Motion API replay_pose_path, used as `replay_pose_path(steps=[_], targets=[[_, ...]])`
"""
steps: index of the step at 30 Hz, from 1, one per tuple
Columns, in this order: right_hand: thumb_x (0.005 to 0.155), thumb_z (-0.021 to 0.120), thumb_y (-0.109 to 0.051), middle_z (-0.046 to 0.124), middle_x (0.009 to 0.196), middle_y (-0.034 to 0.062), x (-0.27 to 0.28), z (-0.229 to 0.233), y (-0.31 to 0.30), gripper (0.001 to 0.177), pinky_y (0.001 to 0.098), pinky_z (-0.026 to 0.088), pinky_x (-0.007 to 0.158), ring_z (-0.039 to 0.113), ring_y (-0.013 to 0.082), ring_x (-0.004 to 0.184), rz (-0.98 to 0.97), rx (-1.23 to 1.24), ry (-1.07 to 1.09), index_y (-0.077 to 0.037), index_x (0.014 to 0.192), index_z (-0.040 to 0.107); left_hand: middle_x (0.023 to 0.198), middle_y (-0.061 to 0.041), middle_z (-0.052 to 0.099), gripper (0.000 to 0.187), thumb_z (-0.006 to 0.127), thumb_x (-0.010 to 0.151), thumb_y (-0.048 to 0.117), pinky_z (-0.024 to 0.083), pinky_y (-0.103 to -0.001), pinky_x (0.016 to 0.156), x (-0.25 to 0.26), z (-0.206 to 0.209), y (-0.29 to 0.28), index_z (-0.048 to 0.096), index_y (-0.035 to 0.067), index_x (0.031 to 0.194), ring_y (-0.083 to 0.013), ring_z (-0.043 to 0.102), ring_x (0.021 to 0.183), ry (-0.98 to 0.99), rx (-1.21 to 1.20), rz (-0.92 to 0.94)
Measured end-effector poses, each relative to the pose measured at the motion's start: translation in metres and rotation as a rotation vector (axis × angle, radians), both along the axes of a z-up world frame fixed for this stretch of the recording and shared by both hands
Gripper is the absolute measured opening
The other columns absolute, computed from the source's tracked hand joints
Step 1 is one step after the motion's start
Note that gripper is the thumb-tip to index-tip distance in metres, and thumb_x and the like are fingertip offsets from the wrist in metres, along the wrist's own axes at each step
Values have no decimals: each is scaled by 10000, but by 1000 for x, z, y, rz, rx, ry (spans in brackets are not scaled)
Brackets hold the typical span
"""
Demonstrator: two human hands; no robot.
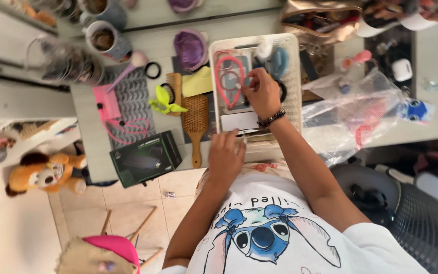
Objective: Organizing various electronic cables and accessories on a desk.
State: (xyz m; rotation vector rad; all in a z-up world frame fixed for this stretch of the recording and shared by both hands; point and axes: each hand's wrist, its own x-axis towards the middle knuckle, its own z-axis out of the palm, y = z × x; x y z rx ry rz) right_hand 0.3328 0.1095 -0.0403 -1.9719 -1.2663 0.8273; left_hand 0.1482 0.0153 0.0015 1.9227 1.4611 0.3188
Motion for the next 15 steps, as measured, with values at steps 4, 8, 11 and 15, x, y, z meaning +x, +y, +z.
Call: replay_pose_path(steps=[4, 8, 11, 15], targets=[[941, 801, -124, 556, 1423, 287, 15, 49, -53, 678, 372, 575, 960, 589, 389, 1266, 37, 562, -394, 9, 1484, 417, 1549, -315, 311, 744, 655, 975, 463, 274, -574, 1198, -2, -10, 1, 441, -28, 1492, -464, 286, 1475, -8, 544, 52], [959, 730, -171, 408, 1519, 252, 37, 37, -119, 684, 528, 460, 1127, 470, 465, 1383, -99, 615, -628, -6, 1501, 346, 1616, -303, 243, 867, 614, 957, 497, 176, -586, 1245, -6, -50, 15, 308, -57, 1548, -451, 211, 1530, -78, 561, 58], [1001, 646, -130, 501, 1423, 378, 50, -20, -154, 684, 497, 495, 1014, 560, 475, 1243, -130, 334, -332, 83, 1544, 290, 1551, -315, 365, 683, 527, 1088, 362, 325, -528, 1167, -12, -105, 28, 302, -54, 1583, -429, 389, 1396, -241, 163, 199], [970, 502, -80, 696, 975, 299, 55, -37, -160, 586, 448, 566, 829, 726, 370, 880, -223, -14, 259, -56, 1544, 390, 1236, -187, 616, 488, 471, 1075, 317, 534, -366, 783, -2, -93, 33, 483, 55, 1487, -241, 610, 1008, -328, -246, 444]])
